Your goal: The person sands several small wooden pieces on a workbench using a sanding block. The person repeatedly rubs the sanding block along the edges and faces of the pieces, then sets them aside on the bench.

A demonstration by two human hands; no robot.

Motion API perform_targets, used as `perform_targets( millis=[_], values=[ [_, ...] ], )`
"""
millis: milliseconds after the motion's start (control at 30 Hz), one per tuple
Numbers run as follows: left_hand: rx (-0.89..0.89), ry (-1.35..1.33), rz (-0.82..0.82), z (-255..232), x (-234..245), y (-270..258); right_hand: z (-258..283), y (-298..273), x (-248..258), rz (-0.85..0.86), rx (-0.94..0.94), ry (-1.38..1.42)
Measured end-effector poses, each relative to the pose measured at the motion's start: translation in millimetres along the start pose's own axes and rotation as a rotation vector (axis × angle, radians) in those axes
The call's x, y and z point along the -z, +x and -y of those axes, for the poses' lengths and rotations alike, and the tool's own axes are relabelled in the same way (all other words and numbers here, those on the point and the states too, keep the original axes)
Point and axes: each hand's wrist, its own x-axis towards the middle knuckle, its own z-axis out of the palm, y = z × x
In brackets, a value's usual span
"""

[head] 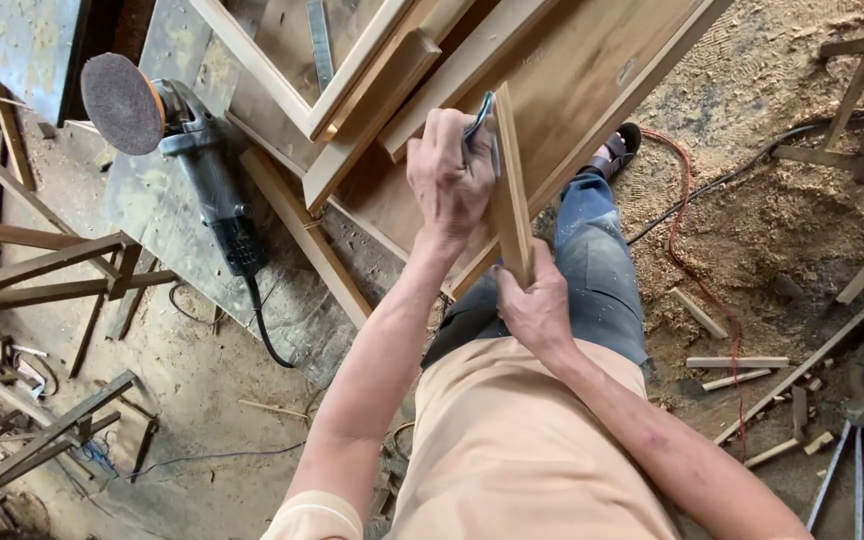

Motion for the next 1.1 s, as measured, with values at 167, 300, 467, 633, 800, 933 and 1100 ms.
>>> perform_targets(
  millis=[167,300,467,633,800,933,1100],
  values=[
    [0.138,-0.246,0.228,-56.1,57.8,-41.4,45.5,-9.1,6.0,0.06,0.118,-0.124],
    [0.031,-0.154,0.18,-17.3,26.4,-41.0,49.8,-10.5,2.4,0.065,0.1,-0.167],
    [-0.007,-0.131,0.081,-25.8,29.8,1.1,37.6,-9.9,1.7,0.035,0.044,-0.268],
    [0.095,-0.114,0.071,-32.1,24.0,-5.9,38.3,-11.2,2.0,0.025,0.118,-0.177],
    [-0.01,-0.105,-0.014,-45.8,40.2,9.6,24.0,-9.5,1.3,0.031,0.203,-0.169],
    [0.032,-0.135,0.169,-32.0,24.2,-47.3,11.9,0.5,7.4,0.036,0.13,-0.157],
    [0.097,-0.12,0.048,-34.8,7.3,-23.3,22.0,-4.7,4.7,0.005,0.147,-0.255]
  ],
)
